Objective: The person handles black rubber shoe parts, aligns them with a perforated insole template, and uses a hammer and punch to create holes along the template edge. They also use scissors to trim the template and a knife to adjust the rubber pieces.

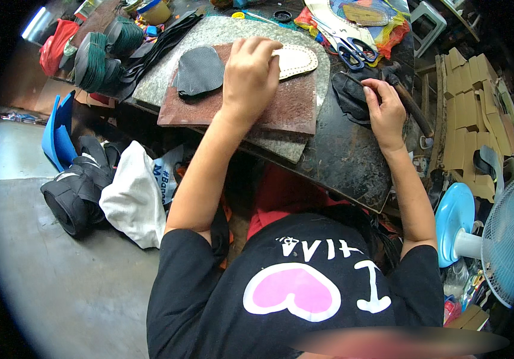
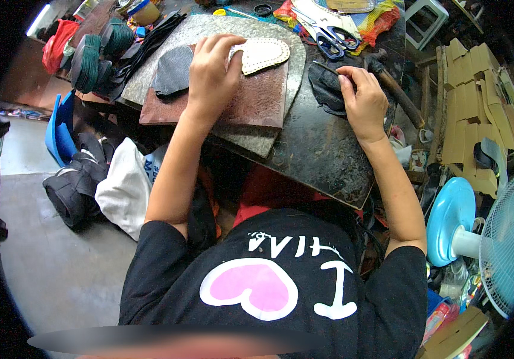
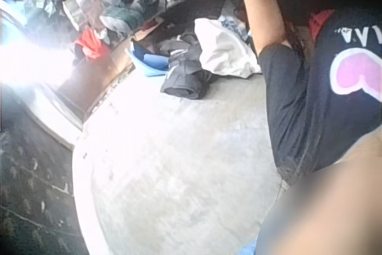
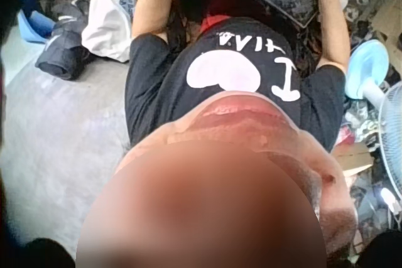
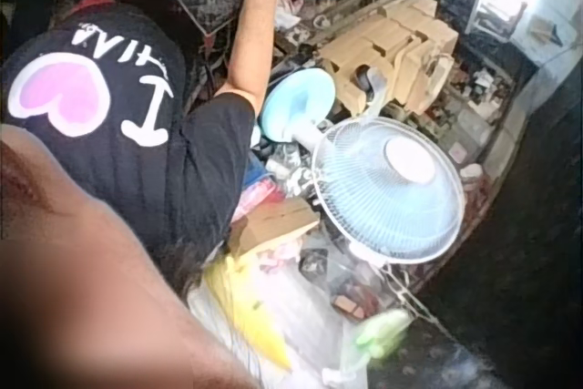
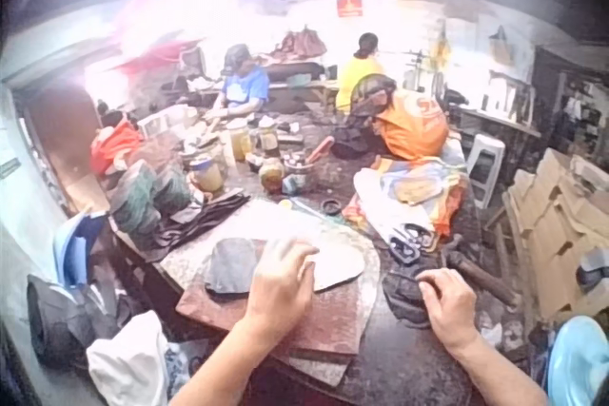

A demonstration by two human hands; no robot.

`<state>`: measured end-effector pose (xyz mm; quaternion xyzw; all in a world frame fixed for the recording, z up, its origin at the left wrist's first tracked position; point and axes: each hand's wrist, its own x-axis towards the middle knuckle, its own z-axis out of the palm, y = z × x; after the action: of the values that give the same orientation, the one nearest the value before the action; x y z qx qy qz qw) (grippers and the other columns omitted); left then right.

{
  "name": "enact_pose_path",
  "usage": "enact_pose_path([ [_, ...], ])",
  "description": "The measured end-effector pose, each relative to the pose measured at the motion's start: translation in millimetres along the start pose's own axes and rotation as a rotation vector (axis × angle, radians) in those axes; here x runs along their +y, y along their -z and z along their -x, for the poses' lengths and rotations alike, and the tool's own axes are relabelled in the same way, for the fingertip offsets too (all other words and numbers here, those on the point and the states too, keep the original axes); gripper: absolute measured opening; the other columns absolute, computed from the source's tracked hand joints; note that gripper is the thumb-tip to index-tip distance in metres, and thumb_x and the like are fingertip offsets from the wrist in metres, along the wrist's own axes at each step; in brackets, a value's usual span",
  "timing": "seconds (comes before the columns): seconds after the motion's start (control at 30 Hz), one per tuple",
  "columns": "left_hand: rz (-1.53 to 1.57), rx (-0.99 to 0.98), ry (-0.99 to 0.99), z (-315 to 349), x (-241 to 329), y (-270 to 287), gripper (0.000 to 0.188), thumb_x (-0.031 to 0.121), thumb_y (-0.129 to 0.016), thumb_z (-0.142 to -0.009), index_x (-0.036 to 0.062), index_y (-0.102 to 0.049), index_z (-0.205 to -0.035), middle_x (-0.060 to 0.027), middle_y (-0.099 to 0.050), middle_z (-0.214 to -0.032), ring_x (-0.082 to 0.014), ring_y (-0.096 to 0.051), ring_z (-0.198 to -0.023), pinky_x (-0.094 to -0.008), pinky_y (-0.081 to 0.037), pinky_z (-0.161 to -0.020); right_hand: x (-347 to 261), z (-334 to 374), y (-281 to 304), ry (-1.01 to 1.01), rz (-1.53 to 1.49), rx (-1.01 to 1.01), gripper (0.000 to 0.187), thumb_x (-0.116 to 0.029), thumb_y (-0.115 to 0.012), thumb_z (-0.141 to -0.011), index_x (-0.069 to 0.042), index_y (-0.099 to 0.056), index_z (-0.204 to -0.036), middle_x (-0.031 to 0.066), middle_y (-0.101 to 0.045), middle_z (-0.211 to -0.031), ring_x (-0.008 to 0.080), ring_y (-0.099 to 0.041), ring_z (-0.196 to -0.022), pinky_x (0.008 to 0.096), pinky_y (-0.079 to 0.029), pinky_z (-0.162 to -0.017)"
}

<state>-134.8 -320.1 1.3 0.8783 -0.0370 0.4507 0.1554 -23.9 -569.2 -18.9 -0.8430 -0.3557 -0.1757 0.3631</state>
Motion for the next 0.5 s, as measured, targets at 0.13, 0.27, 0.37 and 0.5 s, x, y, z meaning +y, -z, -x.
enact_pose_path([
  [0.13, 0.052, -0.111, -0.154, 11, 55, 4, 0.034, 0.011, -0.072, -0.079, 0.0033, -0.066, -0.111, -0.0133, -0.065, -0.110, -0.0312, -0.060, -0.102, -0.0422, -0.050, -0.088, -31, -5, 14, 0.135, -0.207, -0.057, 0.010, -0.005, -0.066, -0.088, -0.005, -0.067, -0.099, 0.0104, -0.066, -0.087, 0.0254, -0.065, -0.079, 0.0340, -0.051, -0.072],
  [0.27, 0.012, -0.087, -0.164, 18, 81, 1, 0.033, 0.014, -0.072, -0.077, 0.0035, -0.066, -0.108, -0.0104, -0.067, -0.102, -0.0279, -0.063, -0.095, -0.0389, -0.052, -0.080, -62, -1, 18, 0.153, -0.375, -0.077, 0.014, 0.002, -0.068, -0.086, -0.002, -0.064, -0.099, 0.0104, -0.065, -0.084, 0.0188, -0.065, -0.075, 0.0296, -0.052, -0.071],
  [0.37, 0.005, -0.108, -0.140, 20, 82, 3, 0.024, 0.011, -0.066, -0.077, 0.0043, -0.066, -0.100, -0.0071, -0.063, -0.090, -0.0252, -0.061, -0.088, -0.0353, -0.052, -0.073, -72, 1, 21, 0.041, -0.480, -0.171, 0.014, 0.001, -0.067, -0.089, -0.002, -0.062, -0.102, 0.0063, -0.064, -0.085, 0.0128, -0.062, -0.078, 0.0273, -0.051, -0.074],
  [0.5, 0.036, -0.213, -0.103, 18, 76, 6, 0.011, 0.009, -0.063, -0.078, 0.0072, -0.064, -0.088, -0.0056, -0.057, -0.080, -0.0243, -0.060, -0.084, -0.0347, -0.052, -0.068, -68, -1, 24, -0.051, -0.629, -0.350, 0.016, -0.007, -0.063, -0.094, -0.002, -0.061, -0.109, 0.0009, -0.061, -0.090, 0.0075, -0.058, -0.085, 0.0243, -0.048, -0.078],
])
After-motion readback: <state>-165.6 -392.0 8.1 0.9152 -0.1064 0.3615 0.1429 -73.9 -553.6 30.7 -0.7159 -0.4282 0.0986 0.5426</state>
